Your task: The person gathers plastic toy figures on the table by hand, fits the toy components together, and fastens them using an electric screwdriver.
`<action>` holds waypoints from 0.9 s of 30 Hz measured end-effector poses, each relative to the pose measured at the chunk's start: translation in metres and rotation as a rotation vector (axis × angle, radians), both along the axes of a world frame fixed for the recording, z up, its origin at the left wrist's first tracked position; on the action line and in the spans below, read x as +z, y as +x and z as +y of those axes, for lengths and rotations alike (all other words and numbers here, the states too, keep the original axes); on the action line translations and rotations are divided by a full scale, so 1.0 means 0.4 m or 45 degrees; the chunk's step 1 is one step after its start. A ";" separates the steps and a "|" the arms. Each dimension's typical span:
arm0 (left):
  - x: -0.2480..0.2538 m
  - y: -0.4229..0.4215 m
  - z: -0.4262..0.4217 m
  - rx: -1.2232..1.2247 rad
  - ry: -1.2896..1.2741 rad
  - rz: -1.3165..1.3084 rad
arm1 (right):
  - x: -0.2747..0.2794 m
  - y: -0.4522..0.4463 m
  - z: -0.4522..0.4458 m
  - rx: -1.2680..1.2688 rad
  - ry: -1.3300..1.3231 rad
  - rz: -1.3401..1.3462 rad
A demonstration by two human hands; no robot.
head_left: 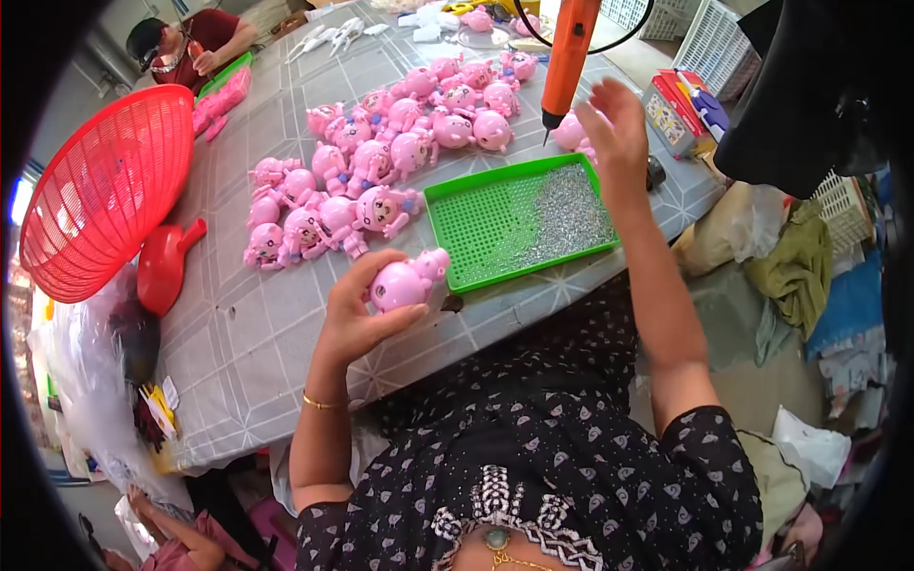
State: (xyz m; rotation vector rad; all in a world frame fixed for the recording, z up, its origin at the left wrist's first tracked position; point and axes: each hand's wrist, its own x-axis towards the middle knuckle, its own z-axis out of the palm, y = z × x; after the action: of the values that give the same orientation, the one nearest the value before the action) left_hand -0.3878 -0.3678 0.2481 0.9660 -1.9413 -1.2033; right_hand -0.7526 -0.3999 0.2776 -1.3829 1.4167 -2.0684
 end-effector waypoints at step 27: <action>-0.043 0.014 -0.088 -0.210 -0.381 -0.201 | 0.007 0.305 0.012 0.828 0.283 -0.243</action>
State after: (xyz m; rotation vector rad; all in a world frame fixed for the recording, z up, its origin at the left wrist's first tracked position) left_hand -0.3821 -0.4030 0.2311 0.7759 -2.2846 -0.9084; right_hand -0.6307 -0.3951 0.2803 -1.2886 0.9165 -1.5232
